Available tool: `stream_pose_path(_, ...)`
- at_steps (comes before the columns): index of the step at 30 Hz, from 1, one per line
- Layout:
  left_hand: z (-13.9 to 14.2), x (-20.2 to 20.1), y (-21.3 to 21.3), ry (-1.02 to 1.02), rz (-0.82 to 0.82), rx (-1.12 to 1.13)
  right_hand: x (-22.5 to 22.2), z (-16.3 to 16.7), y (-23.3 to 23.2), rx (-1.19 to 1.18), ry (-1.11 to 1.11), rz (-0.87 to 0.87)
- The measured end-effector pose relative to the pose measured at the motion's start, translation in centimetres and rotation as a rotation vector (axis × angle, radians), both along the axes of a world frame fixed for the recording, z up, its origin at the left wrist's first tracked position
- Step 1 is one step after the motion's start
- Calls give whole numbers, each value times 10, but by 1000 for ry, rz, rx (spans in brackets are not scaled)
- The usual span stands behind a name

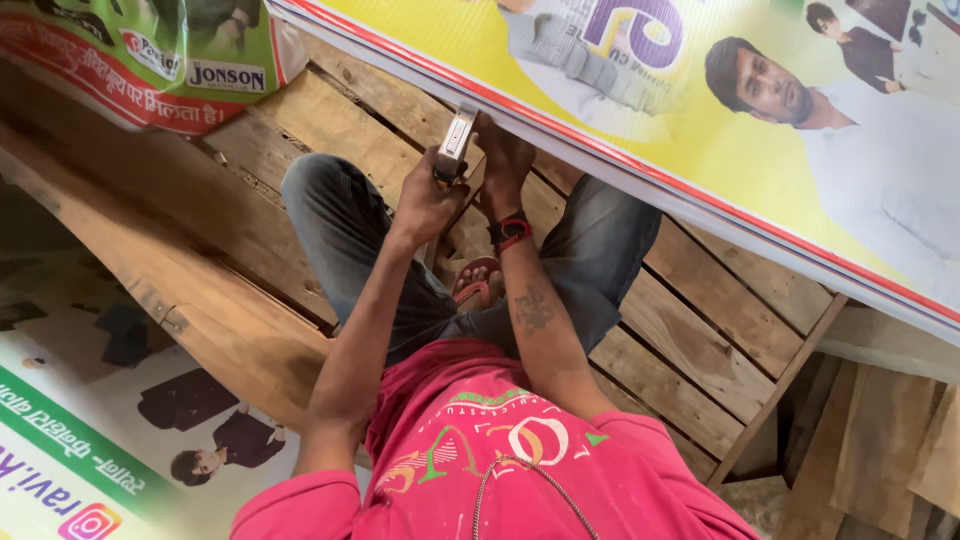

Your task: The person sits on a wooden pallet and uses a staple gun to attach a large printed poster to the pallet. They repeatedly position the poster, fire staples along the edges, and adjust the material to secure it.

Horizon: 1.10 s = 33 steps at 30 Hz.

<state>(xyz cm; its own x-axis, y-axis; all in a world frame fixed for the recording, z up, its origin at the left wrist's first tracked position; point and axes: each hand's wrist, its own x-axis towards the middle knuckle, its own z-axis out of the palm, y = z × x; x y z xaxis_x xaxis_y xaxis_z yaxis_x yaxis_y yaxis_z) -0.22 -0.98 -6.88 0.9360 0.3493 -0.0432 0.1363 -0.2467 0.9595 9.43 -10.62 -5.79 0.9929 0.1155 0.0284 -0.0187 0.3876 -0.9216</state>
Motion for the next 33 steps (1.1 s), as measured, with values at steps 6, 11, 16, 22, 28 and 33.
stream_pose_path(6,9,-8,1,-74,-137,-192,-5,4,-1,50,-15,24)
stream_pose_path(11,-5,-16,-3,61,32,-578,-3,5,-2,29,-17,34)
stream_pose_path(16,-15,-37,6,-137,305,-1213,1,-1,-1,-2,-7,40)
stream_pose_path(22,-13,-61,20,-450,379,-1295,-2,-2,0,6,36,10)
stream_pose_path(28,-14,-56,-9,-73,420,-811,-2,3,3,-25,10,-8)
stream_pose_path(33,-18,-33,-26,-224,101,-363,-3,6,1,-12,-17,-12)
